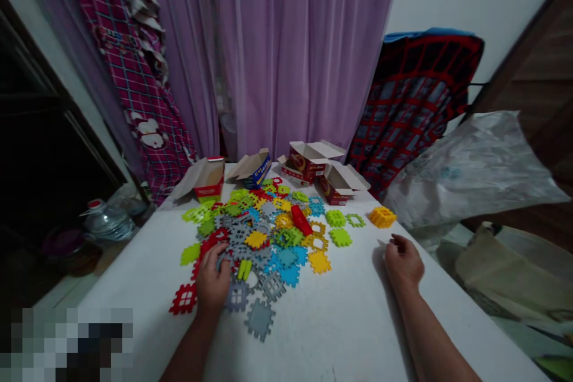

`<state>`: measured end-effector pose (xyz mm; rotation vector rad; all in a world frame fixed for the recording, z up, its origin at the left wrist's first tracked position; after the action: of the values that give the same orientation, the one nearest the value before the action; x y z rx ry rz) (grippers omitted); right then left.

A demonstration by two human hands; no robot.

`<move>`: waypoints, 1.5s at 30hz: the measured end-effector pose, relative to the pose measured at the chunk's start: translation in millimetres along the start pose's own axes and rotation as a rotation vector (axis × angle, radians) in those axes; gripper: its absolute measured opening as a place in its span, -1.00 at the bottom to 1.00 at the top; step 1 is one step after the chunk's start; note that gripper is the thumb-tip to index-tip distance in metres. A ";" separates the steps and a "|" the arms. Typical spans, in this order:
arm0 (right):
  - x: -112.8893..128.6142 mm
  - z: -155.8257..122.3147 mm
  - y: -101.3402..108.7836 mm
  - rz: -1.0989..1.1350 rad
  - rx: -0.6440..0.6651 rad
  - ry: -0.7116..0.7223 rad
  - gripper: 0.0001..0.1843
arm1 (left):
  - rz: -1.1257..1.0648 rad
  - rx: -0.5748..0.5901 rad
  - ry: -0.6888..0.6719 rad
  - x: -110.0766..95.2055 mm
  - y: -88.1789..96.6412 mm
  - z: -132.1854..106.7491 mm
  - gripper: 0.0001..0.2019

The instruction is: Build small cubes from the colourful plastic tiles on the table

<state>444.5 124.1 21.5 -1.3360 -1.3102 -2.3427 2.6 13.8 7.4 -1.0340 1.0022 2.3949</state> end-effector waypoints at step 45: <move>156.0 -58.2 -101.7 -0.166 0.445 0.390 -0.56 | -0.036 -0.070 -0.011 1.7 -6.6 -7.3 -0.66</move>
<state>264.2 185.9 63.5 -0.6285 -1.7143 -2.0808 8.7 13.2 -0.5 -1.0527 0.8947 2.4193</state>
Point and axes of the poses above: each hand's wrist, its own z-axis towards the middle knuckle, its own y-axis out of the back of the hand, x = y × z, the point moved 1 cm from there along z, towards the middle knuckle, and after that the axes turned 2 degrees about -z, right-handed, at the moved point
